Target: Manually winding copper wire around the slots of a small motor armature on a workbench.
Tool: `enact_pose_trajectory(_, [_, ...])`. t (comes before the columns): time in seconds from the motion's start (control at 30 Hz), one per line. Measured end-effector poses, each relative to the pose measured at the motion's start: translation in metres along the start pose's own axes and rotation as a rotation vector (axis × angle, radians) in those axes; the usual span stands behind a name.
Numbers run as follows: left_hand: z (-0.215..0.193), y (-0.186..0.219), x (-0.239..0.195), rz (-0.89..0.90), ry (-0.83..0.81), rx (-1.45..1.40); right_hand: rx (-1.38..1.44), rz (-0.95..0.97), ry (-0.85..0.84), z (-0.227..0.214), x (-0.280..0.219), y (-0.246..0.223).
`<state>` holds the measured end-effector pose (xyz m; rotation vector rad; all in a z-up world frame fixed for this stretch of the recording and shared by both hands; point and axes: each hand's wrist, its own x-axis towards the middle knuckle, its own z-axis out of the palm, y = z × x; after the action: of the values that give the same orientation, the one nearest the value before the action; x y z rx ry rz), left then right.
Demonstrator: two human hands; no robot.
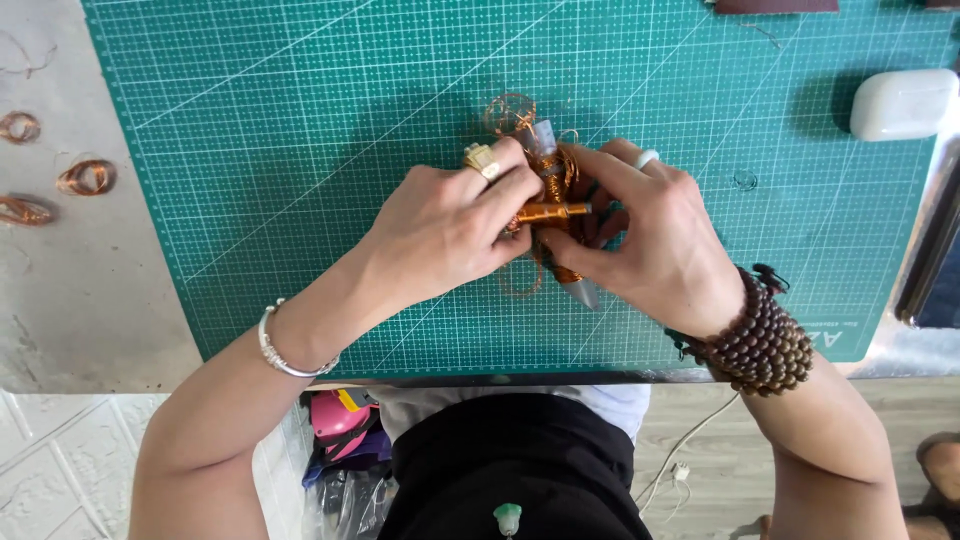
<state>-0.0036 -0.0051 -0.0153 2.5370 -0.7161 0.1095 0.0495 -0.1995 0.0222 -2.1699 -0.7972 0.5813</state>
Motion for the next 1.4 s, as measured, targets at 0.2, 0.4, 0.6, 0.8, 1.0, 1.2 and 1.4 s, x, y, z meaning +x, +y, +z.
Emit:
enact_pose_trajectory(0.2, [-0.006, -0.001, 0.003, 0.115, 0.082, -0.177, 0.214, 0.039, -0.037, -0.006, 0.001, -0.007])
enact_pose_trajectory(0.4, [-0.007, 0.006, 0.001, 0.031, 0.236, -0.377, 0.369, 0.031, -0.087, -0.007, 0.000, -0.013])
enact_pose_trajectory(0.6, [-0.018, 0.005, 0.003, -0.186, 0.362, -0.805, 0.412, 0.055, 0.046, -0.011, -0.007, -0.010])
enact_pose_trajectory(0.8, [-0.020, 0.008, 0.003, -0.171, 0.388, -0.778, 0.653, 0.032, 0.010, -0.012, -0.009, -0.003])
enact_pose_trajectory(1.0, [-0.023, 0.009, 0.004, -0.212, 0.426, -0.965, 0.684, 0.014, -0.014, -0.013, -0.010, -0.005])
enact_pose_trajectory(1.2, [-0.023, 0.007, 0.001, -0.268, 0.427, -1.047, 0.658, 0.004, -0.067, -0.017, -0.007, -0.007])
enact_pose_trajectory(1.4, [-0.026, 0.007, 0.000, -0.346, 0.365, -1.140, 0.370, -0.034, -0.104, -0.024, -0.003, -0.008])
